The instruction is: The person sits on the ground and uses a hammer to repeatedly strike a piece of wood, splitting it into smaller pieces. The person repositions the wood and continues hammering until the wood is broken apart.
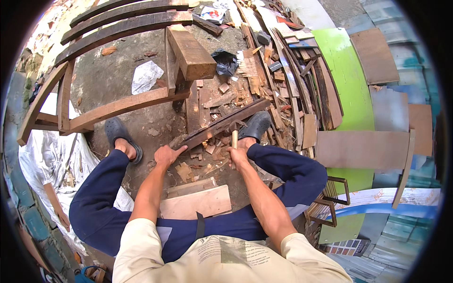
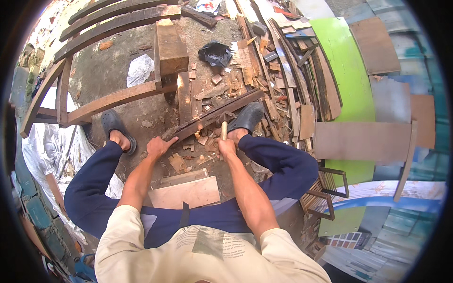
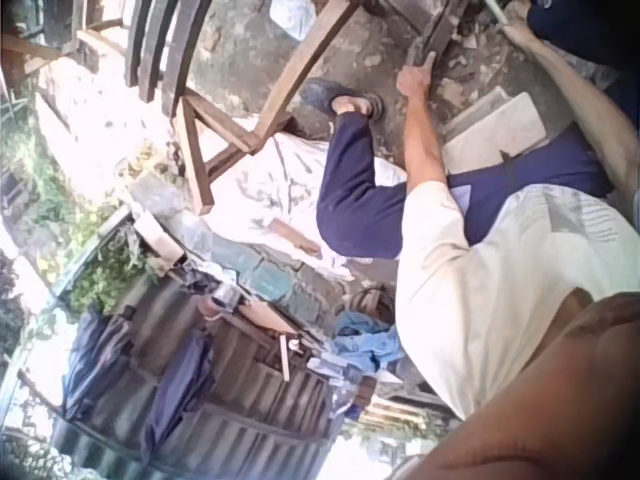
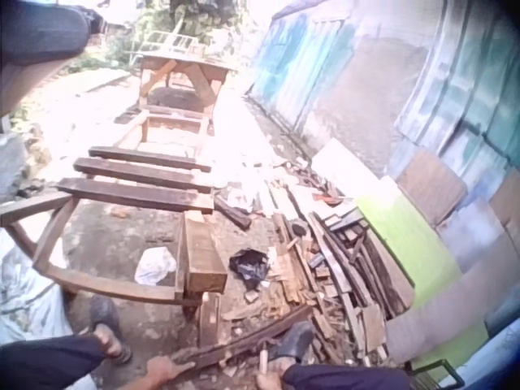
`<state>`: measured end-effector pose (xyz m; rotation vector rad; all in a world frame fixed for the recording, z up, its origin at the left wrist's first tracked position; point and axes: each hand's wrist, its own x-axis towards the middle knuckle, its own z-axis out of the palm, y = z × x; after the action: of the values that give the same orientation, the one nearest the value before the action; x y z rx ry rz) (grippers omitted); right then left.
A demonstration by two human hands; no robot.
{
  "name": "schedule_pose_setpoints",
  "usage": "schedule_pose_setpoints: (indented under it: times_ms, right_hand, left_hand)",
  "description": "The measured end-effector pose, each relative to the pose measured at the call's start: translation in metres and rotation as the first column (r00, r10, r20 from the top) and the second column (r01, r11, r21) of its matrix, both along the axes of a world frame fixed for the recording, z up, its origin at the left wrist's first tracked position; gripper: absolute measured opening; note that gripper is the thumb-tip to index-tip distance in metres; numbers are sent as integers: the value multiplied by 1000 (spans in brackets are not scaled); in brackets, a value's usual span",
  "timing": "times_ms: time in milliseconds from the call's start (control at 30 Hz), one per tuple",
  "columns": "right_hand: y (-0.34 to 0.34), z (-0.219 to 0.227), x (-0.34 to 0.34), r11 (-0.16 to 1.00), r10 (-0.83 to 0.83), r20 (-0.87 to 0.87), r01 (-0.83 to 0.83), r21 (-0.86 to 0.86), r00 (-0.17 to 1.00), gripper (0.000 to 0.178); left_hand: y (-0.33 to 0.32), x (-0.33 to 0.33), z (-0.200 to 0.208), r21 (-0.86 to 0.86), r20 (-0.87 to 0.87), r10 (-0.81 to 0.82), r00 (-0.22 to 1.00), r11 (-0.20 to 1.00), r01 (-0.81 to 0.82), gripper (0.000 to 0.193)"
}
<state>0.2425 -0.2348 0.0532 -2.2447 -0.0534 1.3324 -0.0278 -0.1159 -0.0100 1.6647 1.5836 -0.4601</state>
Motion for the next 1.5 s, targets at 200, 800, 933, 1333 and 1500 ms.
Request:
schedule_pose_setpoints:
  times_ms: [200,800,933,1333,1500]
  right_hand:
    - [-5,27,-8,992,121,63,-123,28,991,23]
    - [-43,-4,-16,983,-171,-72,175,55,983,18]
    - [-34,-13,-19,980,-181,-103,188,67,978,19]
    - [-59,0,-22,981,179,181,-188,37,967,36]
    - [-57,1,-29,990,132,151,-139,36,980,38]
  left_hand:
    - [7,-8,2,87,16,-57,998,995,56,105]
    - [11,-33,-14,148,-67,-58,996,987,68,104]
    - [19,-30,-13,65,-91,-100,991,992,106,104]
    - [28,-27,-14,147,-32,-75,997,986,79,105]
    - [34,-21,-12,122,-49,-111,993,986,116,106]
